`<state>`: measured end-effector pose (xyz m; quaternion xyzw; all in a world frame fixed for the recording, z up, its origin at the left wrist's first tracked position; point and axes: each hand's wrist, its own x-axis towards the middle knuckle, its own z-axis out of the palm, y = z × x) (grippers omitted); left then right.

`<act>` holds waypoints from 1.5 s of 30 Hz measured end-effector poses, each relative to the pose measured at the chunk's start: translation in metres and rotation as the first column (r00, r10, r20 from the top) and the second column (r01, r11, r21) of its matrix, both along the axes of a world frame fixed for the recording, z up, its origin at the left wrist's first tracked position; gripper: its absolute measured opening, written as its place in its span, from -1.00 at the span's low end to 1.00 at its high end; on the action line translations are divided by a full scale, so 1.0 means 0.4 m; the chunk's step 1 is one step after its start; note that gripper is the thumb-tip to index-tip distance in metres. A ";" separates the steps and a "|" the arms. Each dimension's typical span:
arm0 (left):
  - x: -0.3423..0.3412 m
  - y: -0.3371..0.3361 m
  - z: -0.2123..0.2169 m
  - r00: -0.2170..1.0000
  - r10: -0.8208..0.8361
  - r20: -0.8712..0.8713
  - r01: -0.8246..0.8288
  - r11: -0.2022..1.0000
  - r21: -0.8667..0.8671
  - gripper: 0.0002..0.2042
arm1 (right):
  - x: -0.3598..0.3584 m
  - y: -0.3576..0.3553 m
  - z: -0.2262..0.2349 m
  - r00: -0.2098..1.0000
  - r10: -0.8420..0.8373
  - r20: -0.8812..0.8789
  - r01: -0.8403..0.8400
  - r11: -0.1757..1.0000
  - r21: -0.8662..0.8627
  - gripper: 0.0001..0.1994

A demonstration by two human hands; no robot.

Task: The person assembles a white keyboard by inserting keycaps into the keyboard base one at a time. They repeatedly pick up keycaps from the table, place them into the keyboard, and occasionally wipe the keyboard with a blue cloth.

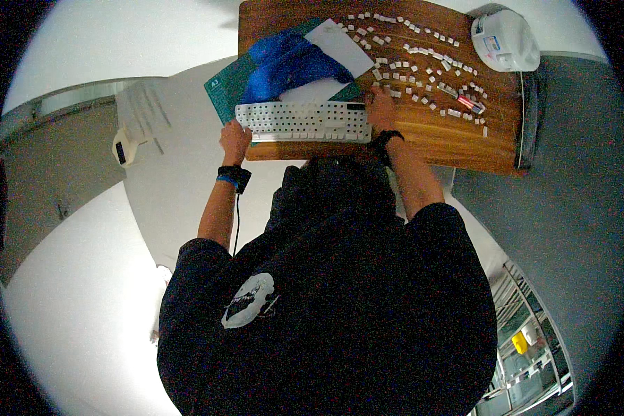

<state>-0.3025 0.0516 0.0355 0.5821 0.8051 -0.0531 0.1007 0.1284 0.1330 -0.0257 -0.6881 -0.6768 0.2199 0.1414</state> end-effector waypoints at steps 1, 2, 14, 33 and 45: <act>0.017 0.018 0.009 1.000 -0.024 0.006 0.023 0.999 0.029 -0.63 | 0.011 0.001 -0.007 0.999 0.021 0.028 -0.022 0.999 0.045 -0.70; 0.033 0.033 0.029 0.999 -0.041 0.007 0.041 0.998 0.055 -0.62 | 0.008 0.005 0.002 1.000 -0.009 0.010 0.009 1.000 0.024 -0.67; 0.288 0.262 0.109 0.915 -0.399 0.065 0.355 0.870 0.341 -0.42 | 0.025 0.040 0.102 0.993 -0.038 0.111 0.036 0.999 0.021 -0.49; 0.657 0.268 0.024 0.604 -0.689 0.400 0.650 0.717 0.254 -0.69 | 0.101 -0.003 0.028 0.981 0.174 -0.081 -0.164 0.980 0.117 -0.70; 0.598 0.218 0.095 0.645 -0.424 0.636 0.267 0.904 0.333 -0.69 | 0.057 0.055 0.218 0.261 -0.298 -0.918 -0.233 0.903 -0.360 -0.71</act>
